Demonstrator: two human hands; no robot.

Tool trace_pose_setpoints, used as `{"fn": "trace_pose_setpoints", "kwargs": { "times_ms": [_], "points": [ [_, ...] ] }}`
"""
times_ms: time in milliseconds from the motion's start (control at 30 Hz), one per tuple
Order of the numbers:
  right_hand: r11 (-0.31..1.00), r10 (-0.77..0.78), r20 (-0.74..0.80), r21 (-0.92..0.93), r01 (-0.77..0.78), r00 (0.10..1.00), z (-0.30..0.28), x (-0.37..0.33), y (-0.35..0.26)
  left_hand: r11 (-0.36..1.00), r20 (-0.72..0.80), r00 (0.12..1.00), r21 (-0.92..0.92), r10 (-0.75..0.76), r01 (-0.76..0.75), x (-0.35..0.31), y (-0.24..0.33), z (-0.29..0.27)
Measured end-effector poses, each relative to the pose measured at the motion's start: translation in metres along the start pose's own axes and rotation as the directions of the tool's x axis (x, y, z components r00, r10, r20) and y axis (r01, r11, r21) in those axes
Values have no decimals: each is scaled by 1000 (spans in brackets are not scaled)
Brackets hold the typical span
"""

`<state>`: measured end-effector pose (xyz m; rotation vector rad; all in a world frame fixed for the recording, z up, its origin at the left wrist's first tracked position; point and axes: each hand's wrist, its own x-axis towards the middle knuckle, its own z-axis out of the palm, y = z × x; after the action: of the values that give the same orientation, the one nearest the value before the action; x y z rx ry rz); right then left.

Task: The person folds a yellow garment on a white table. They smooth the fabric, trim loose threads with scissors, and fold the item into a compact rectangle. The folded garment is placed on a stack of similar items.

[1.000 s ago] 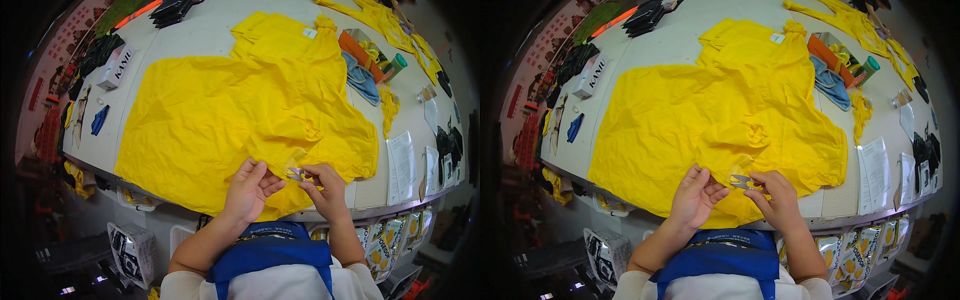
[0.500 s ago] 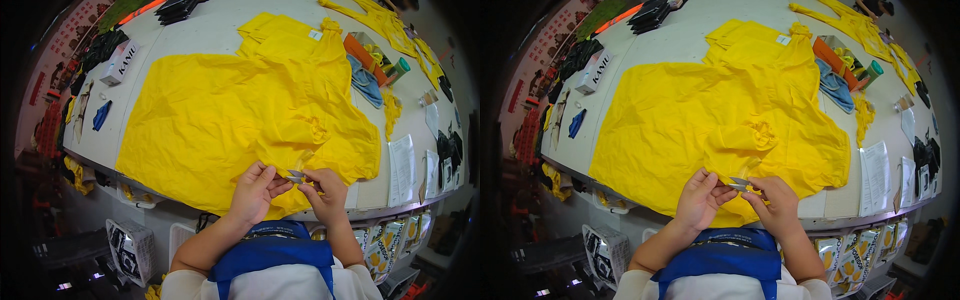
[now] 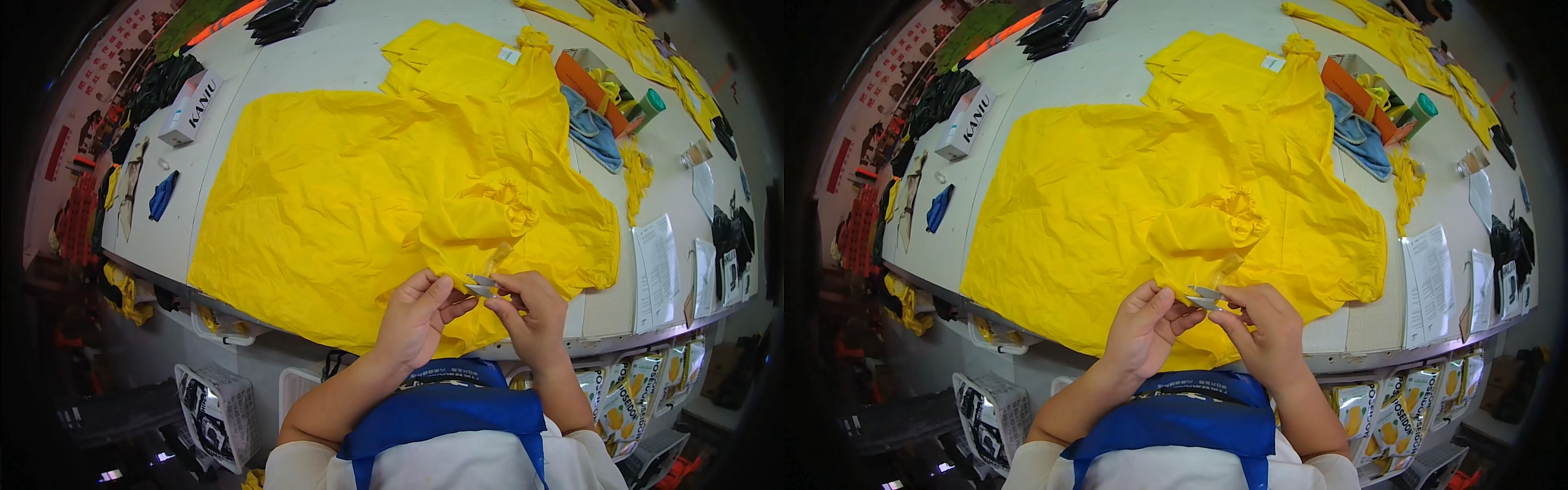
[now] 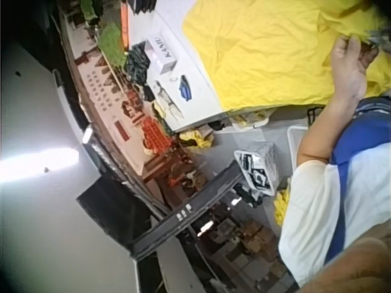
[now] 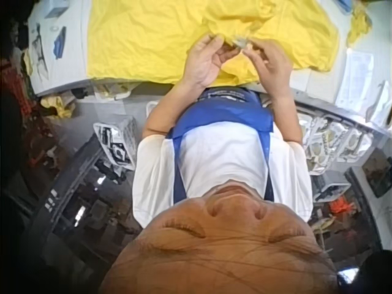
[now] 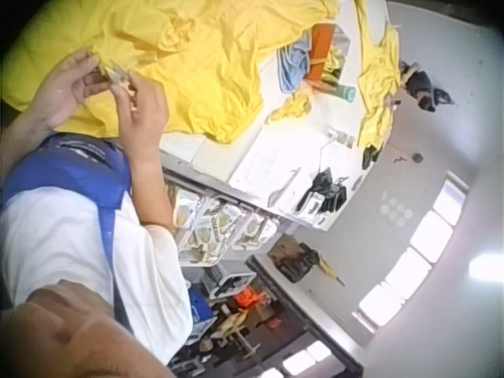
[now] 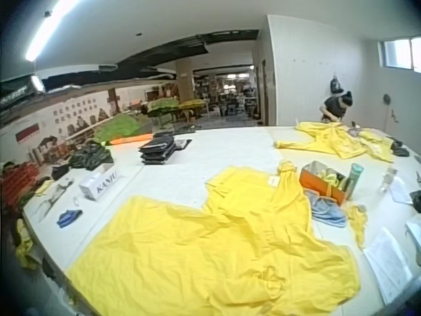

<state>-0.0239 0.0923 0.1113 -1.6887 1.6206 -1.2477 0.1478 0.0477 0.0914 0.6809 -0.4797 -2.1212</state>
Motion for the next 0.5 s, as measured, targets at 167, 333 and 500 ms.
{"fn": "trace_pose_setpoints", "kwargs": {
  "times_ms": [167,333,500],
  "points": [
    [999,-32,-11,32,32,999,1,3,2,1000,24,1000,9,-7,7,2,-1,0],
    [997,-71,-31,15,72,997,3,6,4,999,-51,997,-9,-53,52,2,3,10],
    [988,-78,-109,126,91,991,11,0,21,998,-55,997,-19,-62,61,3,5,14]
  ]
}}
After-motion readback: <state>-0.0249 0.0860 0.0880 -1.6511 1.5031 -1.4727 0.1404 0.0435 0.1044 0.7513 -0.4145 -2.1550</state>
